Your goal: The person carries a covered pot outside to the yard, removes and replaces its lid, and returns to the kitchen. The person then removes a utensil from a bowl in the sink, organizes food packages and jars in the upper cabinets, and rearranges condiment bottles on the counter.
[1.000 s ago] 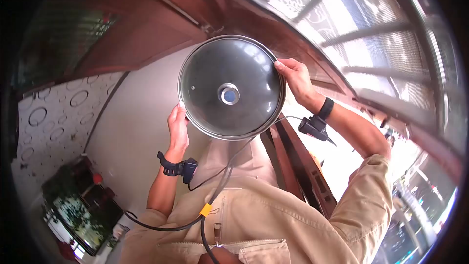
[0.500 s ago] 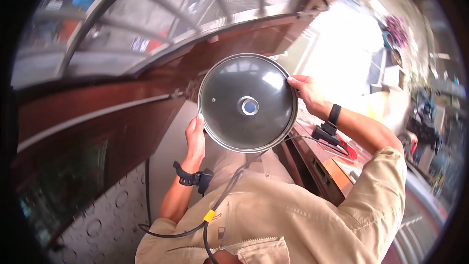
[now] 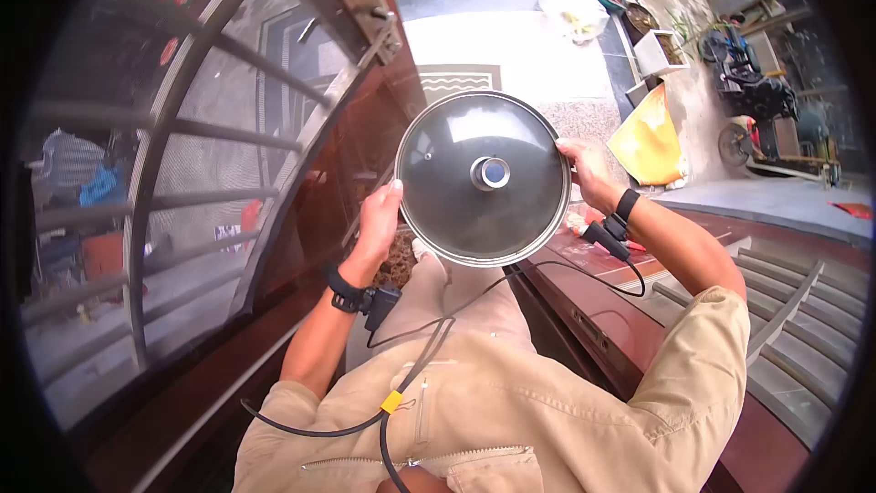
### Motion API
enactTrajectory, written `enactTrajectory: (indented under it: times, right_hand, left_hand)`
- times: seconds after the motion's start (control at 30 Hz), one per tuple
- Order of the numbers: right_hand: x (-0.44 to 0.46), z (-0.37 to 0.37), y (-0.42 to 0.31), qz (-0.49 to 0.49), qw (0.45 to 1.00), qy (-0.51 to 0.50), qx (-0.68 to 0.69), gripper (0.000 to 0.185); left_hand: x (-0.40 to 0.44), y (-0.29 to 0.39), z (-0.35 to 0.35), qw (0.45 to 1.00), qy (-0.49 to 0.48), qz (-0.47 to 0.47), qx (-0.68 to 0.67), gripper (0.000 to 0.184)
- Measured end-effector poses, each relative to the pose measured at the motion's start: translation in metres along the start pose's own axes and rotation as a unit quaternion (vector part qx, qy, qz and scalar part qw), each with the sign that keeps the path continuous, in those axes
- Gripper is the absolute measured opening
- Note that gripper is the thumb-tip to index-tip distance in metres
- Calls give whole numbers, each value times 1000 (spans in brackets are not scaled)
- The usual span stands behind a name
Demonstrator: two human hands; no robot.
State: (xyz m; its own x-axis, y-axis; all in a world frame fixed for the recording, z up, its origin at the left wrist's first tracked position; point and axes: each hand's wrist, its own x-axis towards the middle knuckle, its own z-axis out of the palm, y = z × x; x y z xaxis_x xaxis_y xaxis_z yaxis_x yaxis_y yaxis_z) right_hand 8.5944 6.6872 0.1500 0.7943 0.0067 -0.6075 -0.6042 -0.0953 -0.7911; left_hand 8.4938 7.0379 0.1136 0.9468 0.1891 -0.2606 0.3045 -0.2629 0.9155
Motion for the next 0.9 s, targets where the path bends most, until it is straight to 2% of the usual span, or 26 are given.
enactTrajectory:
  times: [0.17,0.27,0.3,0.37,0.47,0.6,0.7,0.73,0.8,0.9]
  right_hand:
    - [42,-34,17,-25,994,74,82,15]
    - [100,-72,8,-21,989,98,112,15]
    - [114,-79,6,-30,989,102,106,15]
    - [142,-92,-3,-38,984,112,137,14]
    - [190,-118,-14,-41,980,131,147,16]
    - [252,-148,-52,-55,976,144,152,20]
    - [298,-156,-86,-70,971,155,168,22]
    - [346,-172,-121,-85,968,160,176,23]
    - [362,-165,-143,-101,958,180,200,25]
    - [396,-150,-154,-125,947,209,211,25]
  left_hand:
    - [94,-8,44,993,-95,-56,-33,39]
    - [171,9,91,991,-113,-74,-4,37]
    - [193,13,104,992,-109,-65,-7,37]
    - [231,20,125,979,-166,-74,-90,37]
    - [302,12,166,989,-144,-39,-22,38]
    - [382,70,201,986,-153,-69,3,39]
    - [454,101,215,978,-200,-48,31,39]
    - [518,122,239,981,-190,-20,22,38]
    - [566,133,244,978,-203,22,41,40]
    - [613,162,236,966,-257,1,-9,40]
